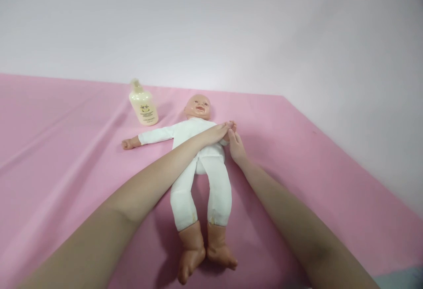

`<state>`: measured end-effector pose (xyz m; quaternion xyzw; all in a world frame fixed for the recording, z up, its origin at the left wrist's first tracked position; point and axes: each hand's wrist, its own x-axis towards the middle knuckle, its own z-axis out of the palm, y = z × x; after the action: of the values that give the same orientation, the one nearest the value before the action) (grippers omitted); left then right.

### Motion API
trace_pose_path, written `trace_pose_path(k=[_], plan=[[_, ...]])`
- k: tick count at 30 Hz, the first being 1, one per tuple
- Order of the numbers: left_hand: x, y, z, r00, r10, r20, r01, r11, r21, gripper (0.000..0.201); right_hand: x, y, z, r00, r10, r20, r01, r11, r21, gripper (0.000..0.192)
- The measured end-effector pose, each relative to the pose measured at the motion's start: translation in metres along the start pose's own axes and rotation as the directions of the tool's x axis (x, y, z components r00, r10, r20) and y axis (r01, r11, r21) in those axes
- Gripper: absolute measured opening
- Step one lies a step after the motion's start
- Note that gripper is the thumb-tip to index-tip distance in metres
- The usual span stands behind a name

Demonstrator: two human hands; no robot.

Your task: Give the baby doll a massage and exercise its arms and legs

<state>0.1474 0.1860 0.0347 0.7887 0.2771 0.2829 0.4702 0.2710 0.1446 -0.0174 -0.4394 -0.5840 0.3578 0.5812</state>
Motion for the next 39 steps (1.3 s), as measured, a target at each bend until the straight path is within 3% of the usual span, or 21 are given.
trace_pose_path(k=[12,23,39], plan=[[0.002,0.000,0.001,0.999,0.040,0.013,-0.039,0.999,-0.015,0.061,-0.001,-0.002,0.000,1.000,0.007,0.001,-0.007,1.000,0.002,0.064],[0.002,0.003,0.003,1.000,0.005,0.006,-0.005,1.000,-0.015,0.053,-0.002,-0.001,-0.003,1.000,-0.005,0.002,0.005,1.000,0.014,0.061],[0.003,0.002,0.003,1.000,0.014,0.019,-0.015,0.999,0.044,0.058,0.000,0.006,-0.005,1.000,-0.010,-0.003,0.010,1.000,0.029,0.057]])
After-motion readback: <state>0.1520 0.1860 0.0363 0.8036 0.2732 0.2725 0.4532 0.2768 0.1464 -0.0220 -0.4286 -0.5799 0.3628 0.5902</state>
